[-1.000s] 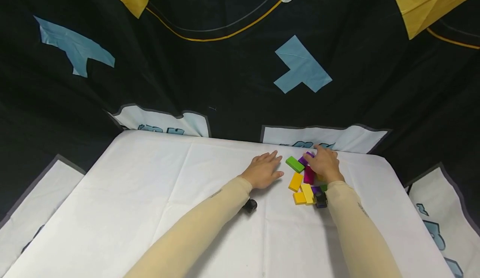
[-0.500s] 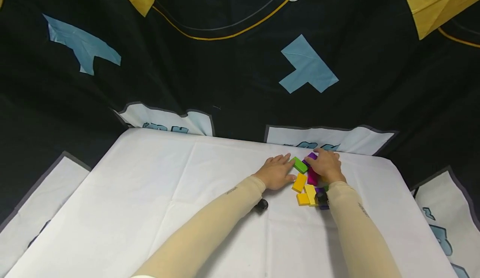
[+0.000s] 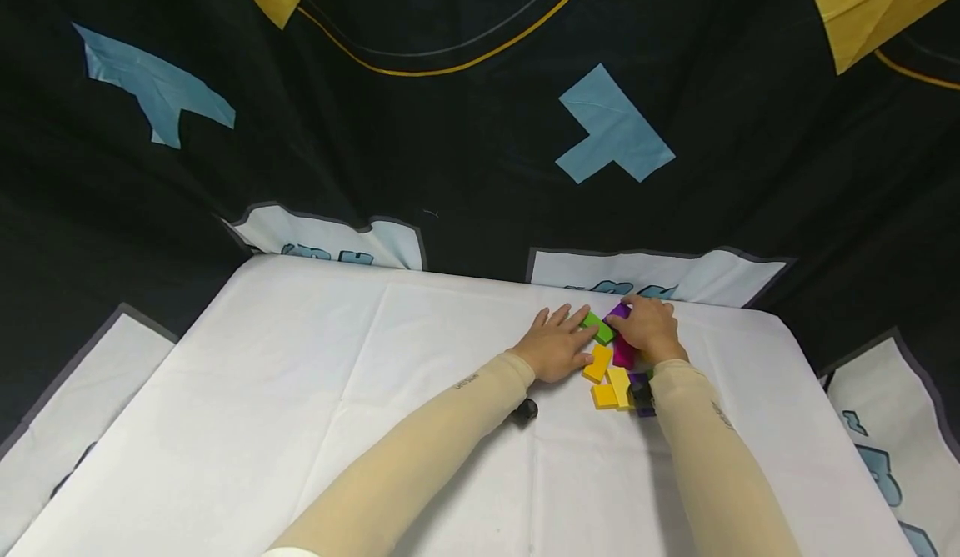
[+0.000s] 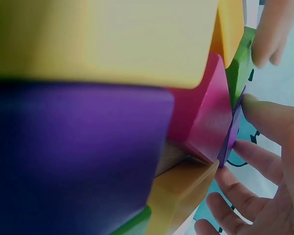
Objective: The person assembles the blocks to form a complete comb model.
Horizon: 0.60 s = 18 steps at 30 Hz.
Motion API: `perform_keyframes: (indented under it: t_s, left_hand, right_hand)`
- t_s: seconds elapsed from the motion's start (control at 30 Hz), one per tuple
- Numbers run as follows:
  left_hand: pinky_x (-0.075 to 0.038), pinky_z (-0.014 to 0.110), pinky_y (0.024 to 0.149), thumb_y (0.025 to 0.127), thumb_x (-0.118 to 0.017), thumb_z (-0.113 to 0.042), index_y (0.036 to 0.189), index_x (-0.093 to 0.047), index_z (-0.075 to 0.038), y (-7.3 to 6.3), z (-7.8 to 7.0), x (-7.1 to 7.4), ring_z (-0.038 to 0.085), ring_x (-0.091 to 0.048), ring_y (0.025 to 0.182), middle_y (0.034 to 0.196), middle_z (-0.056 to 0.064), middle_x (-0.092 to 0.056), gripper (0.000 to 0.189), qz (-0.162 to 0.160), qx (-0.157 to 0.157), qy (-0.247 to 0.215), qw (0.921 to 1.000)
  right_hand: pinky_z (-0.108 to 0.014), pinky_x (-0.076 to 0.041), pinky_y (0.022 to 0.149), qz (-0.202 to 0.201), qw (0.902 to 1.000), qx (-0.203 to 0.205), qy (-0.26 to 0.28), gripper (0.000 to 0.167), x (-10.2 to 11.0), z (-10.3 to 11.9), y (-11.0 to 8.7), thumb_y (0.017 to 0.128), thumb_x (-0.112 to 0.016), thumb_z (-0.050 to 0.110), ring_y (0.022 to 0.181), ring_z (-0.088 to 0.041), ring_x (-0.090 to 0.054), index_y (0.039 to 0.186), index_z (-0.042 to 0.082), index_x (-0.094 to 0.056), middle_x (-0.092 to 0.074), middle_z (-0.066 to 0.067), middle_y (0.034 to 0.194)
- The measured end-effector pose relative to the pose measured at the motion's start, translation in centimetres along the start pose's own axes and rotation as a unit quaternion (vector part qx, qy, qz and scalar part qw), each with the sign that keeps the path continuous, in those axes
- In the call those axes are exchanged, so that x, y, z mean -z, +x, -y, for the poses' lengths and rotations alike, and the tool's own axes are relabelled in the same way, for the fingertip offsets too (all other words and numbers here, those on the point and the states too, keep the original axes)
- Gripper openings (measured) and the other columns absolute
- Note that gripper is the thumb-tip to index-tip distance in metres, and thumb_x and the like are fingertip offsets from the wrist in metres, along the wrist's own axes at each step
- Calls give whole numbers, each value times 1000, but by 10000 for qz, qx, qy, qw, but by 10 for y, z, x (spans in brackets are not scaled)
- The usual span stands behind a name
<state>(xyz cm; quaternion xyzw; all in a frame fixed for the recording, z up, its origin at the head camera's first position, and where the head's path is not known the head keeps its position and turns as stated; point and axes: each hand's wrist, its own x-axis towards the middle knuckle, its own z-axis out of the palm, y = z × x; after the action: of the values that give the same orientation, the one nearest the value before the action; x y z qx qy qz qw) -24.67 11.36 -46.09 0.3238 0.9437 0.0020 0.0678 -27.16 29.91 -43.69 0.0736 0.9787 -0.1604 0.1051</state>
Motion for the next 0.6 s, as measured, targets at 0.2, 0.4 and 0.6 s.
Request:
perform_keyframes:
  t_s: [0.2,0.4,0.6]
  left_hand:
    - [-16,47,124,107,-27,-54,158,-27,-42,-2,2,2,22,-16,154,167,-11,-18,52,-22,-187,366,9992]
    - [-18,48,124,108,-37,-42,149,-45,-38,-2,14,6,22,-21,152,162,-13,-32,42,-324,-251,272,9988]
    - [-18,47,124,108,-45,-34,138,-55,-32,-2,19,9,21,-23,152,158,-14,-39,32,-384,-73,-370,9986]
  right_hand:
    - [-61,-52,94,28,9999,3,107,63,-1,0,0,98,-62,34,119,-54,-38,146,-2,-42,-46,-38,135]
    - [-62,-52,93,93,9995,-33,301,64,-3,-3,1,99,-62,35,120,-53,-36,148,-1,-40,-46,-37,135]
    - [-64,-49,97,168,9990,-74,399,65,-3,-7,2,99,-61,34,125,-55,-34,150,0,-38,-44,-36,138]
